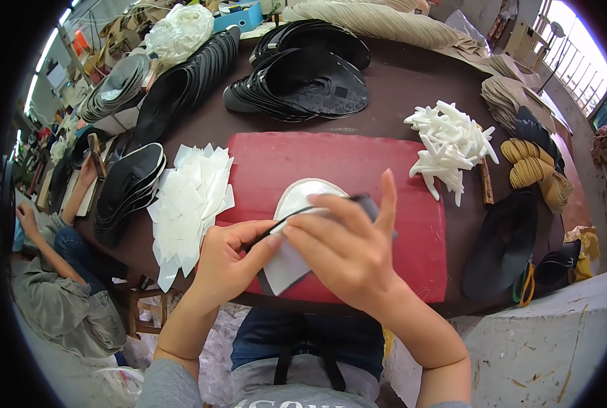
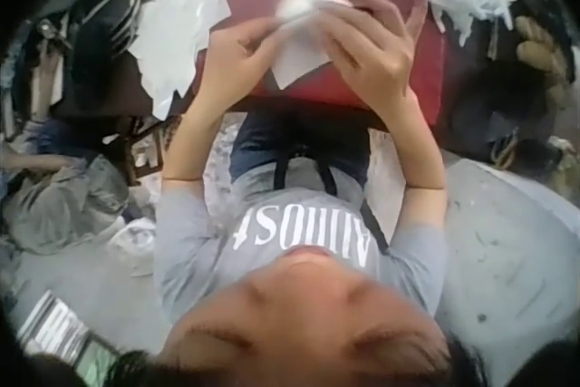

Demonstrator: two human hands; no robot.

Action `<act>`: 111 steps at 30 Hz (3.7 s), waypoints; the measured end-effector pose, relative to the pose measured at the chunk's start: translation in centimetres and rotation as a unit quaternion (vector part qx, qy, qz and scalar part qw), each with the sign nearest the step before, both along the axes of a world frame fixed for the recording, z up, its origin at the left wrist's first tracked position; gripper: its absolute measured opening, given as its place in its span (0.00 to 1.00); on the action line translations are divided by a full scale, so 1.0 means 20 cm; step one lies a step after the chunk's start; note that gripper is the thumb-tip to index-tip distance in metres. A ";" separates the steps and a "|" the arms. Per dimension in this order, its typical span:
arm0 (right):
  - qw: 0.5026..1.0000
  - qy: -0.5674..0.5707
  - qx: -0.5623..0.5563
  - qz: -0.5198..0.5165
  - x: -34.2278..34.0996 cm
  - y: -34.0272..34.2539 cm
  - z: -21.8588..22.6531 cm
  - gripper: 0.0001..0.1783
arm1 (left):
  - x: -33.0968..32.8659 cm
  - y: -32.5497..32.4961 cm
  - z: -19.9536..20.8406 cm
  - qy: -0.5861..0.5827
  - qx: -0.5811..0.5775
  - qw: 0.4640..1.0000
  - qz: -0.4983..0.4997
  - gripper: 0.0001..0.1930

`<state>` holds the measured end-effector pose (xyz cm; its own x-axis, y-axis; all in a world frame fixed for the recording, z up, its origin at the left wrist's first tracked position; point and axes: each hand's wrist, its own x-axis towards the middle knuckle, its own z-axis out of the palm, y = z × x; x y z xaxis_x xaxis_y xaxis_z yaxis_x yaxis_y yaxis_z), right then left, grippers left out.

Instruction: The person is assembling and inspecting shoe components by attaching lining material to shoe uppers.

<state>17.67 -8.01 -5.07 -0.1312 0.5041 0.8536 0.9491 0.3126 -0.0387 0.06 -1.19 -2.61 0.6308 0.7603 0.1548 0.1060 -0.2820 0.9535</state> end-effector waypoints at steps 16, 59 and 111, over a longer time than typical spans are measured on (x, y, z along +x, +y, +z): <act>0.976 0.093 -0.180 0.082 0.15 0.02 0.25 0.10 | -0.01 0.01 0.11 -0.018 0.332 0.940 0.081 0.13; 0.909 0.149 -0.177 -0.347 0.59 -1.03 -0.28 0.17 | 0.21 0.01 -0.09 0.132 0.416 0.849 -0.298 0.12; 0.750 0.514 -0.413 -0.047 0.27 -0.27 -0.10 0.13 | 0.09 0.01 -0.18 0.140 -0.100 0.984 0.051 0.19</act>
